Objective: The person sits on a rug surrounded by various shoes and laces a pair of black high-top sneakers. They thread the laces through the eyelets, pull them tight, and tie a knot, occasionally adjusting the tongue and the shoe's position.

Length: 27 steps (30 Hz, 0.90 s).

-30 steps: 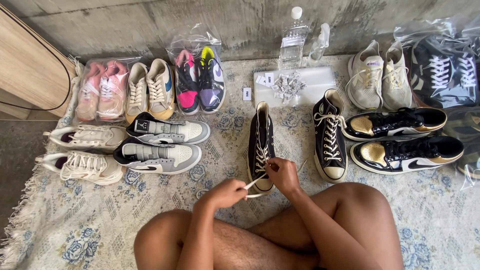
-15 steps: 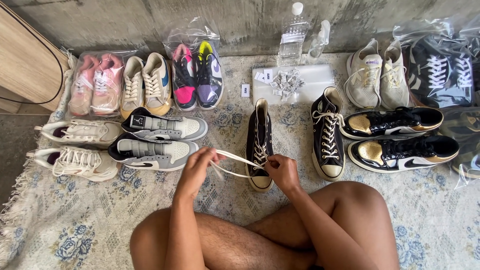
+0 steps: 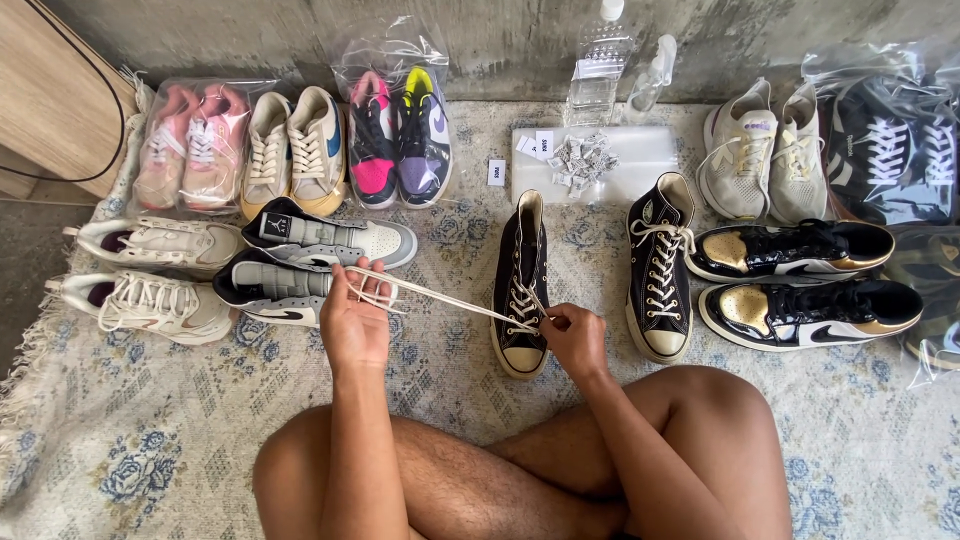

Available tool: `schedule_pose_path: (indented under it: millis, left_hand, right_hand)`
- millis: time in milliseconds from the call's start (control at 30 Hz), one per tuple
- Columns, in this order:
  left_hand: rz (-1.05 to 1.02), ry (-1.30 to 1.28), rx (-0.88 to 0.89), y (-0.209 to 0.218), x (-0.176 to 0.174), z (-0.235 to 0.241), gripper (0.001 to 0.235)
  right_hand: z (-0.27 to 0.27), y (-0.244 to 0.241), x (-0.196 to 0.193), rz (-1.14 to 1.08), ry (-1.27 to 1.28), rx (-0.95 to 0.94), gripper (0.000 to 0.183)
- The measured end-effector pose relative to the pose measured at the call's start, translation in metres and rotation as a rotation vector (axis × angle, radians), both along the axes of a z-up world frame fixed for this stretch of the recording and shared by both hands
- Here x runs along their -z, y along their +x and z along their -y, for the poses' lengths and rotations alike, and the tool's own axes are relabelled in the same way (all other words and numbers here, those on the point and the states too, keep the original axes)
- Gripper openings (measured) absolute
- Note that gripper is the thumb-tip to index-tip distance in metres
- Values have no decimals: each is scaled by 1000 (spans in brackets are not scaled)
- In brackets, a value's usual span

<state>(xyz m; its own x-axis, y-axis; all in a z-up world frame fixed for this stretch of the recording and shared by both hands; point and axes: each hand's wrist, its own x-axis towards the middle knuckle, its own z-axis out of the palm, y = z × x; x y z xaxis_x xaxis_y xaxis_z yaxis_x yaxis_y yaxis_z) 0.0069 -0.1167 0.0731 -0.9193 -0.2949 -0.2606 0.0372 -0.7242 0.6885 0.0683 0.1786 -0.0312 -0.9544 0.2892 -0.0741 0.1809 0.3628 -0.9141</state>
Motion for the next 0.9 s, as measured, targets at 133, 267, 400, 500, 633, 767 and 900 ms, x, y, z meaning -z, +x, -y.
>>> schedule_pose_path:
  millis: [133, 267, 400, 500, 633, 767, 900]
  left_hand:
    - [-76, 136, -81, 2, -7, 11, 27]
    - [-101, 273, -147, -1, 0, 31, 26]
    - [-134, 324, -177, -4, 1, 41, 22]
    - [-144, 340, -196, -2, -4, 42, 21]
    - [-149, 374, -219, -3, -3, 50, 22]
    - [-147, 374, -245, 0, -5, 57, 24]
    - [-132, 380, -273, -2, 4, 69, 24]
  right_hand:
    - [2, -1, 2, 49, -11, 0, 19]
    - [5, 0, -1, 26, -13, -23, 21]
    - [3, 0, -3, 54, -2, -14, 19]
    - [3, 0, -2, 56, 0, -17, 20]
    - [1, -1, 2, 49, -17, -16, 19]
    - [2, -1, 4, 38, 1, -32, 20]
    - [1, -1, 5, 36, 13, -32, 20]
